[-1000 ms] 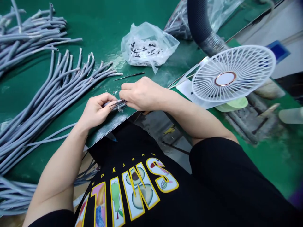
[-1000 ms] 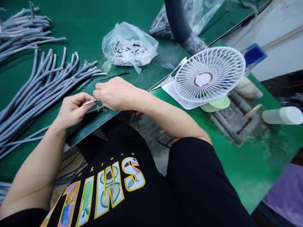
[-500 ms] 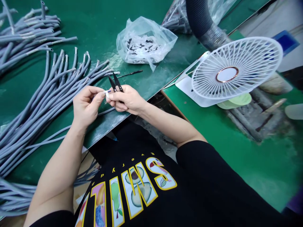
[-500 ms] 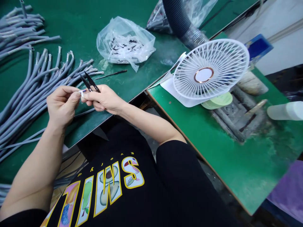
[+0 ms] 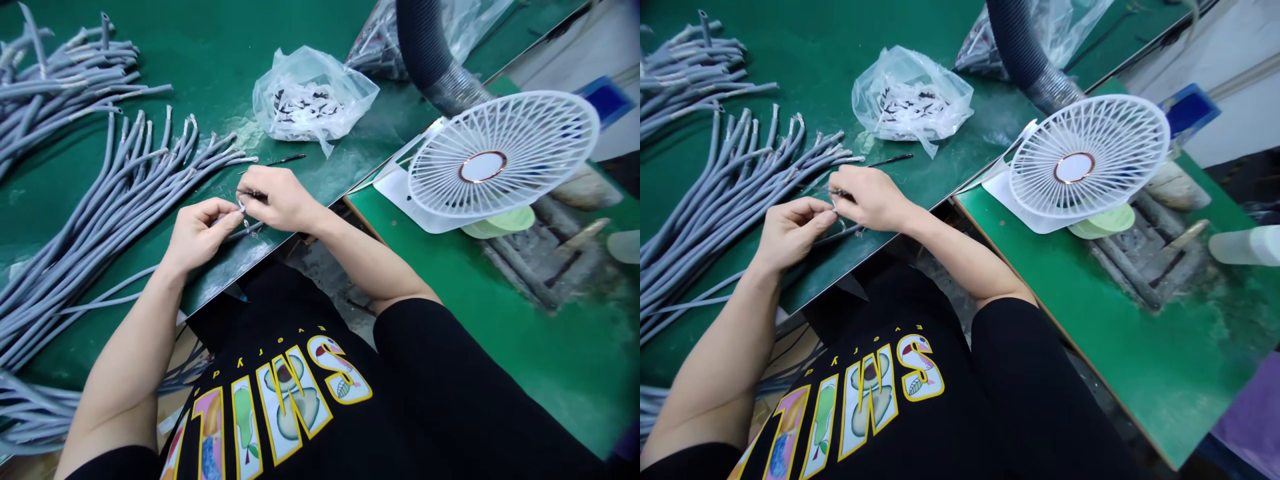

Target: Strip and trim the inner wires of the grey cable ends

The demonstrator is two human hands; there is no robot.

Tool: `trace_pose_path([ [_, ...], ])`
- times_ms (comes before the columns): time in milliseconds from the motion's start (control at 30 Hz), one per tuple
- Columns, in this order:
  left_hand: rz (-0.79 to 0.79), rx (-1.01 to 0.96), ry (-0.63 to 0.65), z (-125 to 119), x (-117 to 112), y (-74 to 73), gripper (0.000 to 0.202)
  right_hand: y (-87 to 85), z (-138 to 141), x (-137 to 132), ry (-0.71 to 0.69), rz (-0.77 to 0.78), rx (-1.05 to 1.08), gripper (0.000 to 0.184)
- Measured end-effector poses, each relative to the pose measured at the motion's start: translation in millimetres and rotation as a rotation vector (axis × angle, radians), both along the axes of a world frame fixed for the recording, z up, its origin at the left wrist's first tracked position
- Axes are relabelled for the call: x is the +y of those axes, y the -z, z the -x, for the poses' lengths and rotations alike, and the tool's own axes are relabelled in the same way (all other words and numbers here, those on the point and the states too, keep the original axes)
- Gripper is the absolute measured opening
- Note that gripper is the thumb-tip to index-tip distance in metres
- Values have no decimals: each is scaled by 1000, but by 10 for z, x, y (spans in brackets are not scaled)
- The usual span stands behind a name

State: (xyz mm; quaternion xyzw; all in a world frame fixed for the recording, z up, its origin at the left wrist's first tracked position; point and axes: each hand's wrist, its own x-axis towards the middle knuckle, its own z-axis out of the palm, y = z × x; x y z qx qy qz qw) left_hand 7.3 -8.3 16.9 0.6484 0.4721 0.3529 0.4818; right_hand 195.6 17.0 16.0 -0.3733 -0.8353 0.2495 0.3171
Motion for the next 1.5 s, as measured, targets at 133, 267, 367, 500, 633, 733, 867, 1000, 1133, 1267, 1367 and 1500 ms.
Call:
trace_pose_path([
  [133, 133, -192, -49, 55, 29, -17, 22, 53, 24, 95, -134, 354, 323, 15],
  [267, 225, -295, -124, 63, 73, -1, 21, 134, 92, 69, -71, 446, 456, 14],
  [367, 224, -260, -120, 40, 82, 33, 23, 178, 76, 57, -3, 225, 406, 13],
  [500, 219, -178, -99, 1, 79, 80, 25, 284, 2, 68, 44, 70, 279, 13],
  [633, 224, -129, -109, -24, 95, 109, 25, 385, -22, 71, 61, 46, 244, 14],
  [733, 240, -141, -125, -35, 108, 114, 25, 402, -18, 71, 62, 31, 206, 16],
  [867, 247, -164, -131, -27, 102, 111, 24, 384, -18, 64, 56, 23, 165, 18],
  [1000, 205, -258, -114, -3, 83, 121, 23, 370, -3, 63, 26, 48, 111, 18],
  [1133, 193, -274, -118, -13, 84, 116, 20, 373, 18, 80, 18, 64, 31, 17],
  [1267, 219, -241, -118, -34, 111, 105, 19, 392, 25, 99, 36, 64, 73, 16],
  [1367, 227, -230, -118, -33, 141, 113, 21, 396, 27, 113, 39, 61, 89, 16],
  [1500, 239, -211, -124, -28, 172, 123, 21, 367, 30, 132, 22, 82, 31, 16],
])
